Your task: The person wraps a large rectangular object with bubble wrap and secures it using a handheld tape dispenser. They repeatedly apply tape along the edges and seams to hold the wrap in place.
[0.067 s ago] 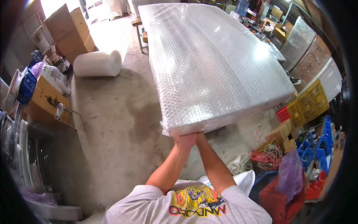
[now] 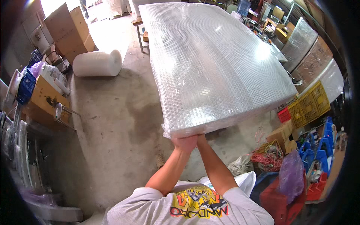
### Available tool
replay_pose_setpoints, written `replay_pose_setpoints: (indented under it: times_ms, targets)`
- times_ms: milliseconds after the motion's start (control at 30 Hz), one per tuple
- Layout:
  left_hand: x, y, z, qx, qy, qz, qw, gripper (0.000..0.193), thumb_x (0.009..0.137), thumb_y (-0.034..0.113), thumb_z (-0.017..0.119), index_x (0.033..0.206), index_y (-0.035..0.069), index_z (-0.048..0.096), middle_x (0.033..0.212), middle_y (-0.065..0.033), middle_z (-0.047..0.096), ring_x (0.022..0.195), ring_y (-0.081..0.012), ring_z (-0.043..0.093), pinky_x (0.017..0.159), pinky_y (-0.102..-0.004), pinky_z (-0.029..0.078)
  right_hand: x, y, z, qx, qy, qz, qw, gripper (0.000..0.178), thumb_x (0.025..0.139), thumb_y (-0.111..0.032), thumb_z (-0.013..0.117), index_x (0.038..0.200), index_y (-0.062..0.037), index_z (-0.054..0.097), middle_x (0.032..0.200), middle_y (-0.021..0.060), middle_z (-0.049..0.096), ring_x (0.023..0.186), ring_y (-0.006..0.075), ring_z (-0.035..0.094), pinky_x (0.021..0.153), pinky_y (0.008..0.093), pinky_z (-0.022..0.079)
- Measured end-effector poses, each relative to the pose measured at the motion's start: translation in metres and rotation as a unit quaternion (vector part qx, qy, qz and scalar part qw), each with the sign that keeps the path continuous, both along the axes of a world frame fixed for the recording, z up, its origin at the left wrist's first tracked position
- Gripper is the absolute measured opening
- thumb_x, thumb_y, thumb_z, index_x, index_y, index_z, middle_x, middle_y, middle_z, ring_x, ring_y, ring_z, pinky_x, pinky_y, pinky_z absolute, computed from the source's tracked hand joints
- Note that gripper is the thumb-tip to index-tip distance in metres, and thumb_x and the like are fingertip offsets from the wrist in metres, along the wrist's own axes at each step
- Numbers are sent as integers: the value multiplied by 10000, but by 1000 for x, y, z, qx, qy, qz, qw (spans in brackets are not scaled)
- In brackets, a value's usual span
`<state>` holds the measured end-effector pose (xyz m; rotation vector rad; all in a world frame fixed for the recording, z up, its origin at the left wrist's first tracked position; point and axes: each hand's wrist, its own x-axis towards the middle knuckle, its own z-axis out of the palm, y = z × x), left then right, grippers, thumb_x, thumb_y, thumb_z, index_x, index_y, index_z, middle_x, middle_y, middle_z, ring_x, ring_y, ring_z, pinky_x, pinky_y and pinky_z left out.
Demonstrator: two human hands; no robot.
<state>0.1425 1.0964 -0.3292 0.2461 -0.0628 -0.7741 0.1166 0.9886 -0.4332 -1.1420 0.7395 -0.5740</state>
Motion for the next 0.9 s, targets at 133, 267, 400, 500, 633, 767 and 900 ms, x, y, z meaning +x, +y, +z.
replay_pose_setpoints:
  times_ms: [133,267,400,500,633,767,900]
  targets:
    - [-8,22,18,34,155,-53,986,632,920,518,432,1424,140,482,1444,-50,499,1318,-297,465,1078,-517,374,-4,-4,-4,14,9,-8,1000,426,937,-228,662,1305,-29,582,1183,96,668,1018,180,637,868,354,518]
    - [-1,16,19,-56,118,-68,989,581,972,503,380,1424,154,487,1442,-59,503,1304,-289,472,1068,-492,369,8,-20,-2,16,10,-10,1000,417,937,-227,663,1295,-26,588,1166,95,675,999,178,644,854,355,523]
    - [4,1,13,-6,89,-29,996,587,980,516,380,1435,158,479,1452,-43,498,1330,-283,455,1084,-489,355,9,-28,0,28,19,-12,999,408,937,-225,665,1285,-24,595,1148,94,682,980,177,651,840,355,529]
    - [6,-3,8,-12,91,-21,996,592,986,517,374,1447,157,467,1460,-36,493,1347,-280,443,1100,-492,339,0,-25,0,37,22,-11,999,402,936,-224,666,1278,-22,600,1135,93,687,965,176,657,830,355,533]
    - [4,-4,9,-15,77,-19,997,597,989,513,373,1461,156,447,1468,-36,483,1355,-278,434,1110,-500,333,-3,-28,2,45,25,-8,999,393,936,-223,667,1268,-20,607,1117,91,693,946,174,664,816,356,539]
    - [5,-2,18,327,-263,18,908,606,974,517,404,1450,144,445,1473,-48,467,1348,-297,438,1110,-526,343,22,-47,3,32,43,11,998,385,936,-221,668,1257,-17,613,1100,90,700,927,173,671,802,356,544]
    - [9,-2,17,-4,-17,-5,1000,592,951,487,465,1418,124,461,1434,-65,483,1323,-314,454,1120,-531,347,31,-22,-19,22,124,76,989,376,935,-220,670,1247,-15,620,1082,88,707,908,171,678,788,356,550]
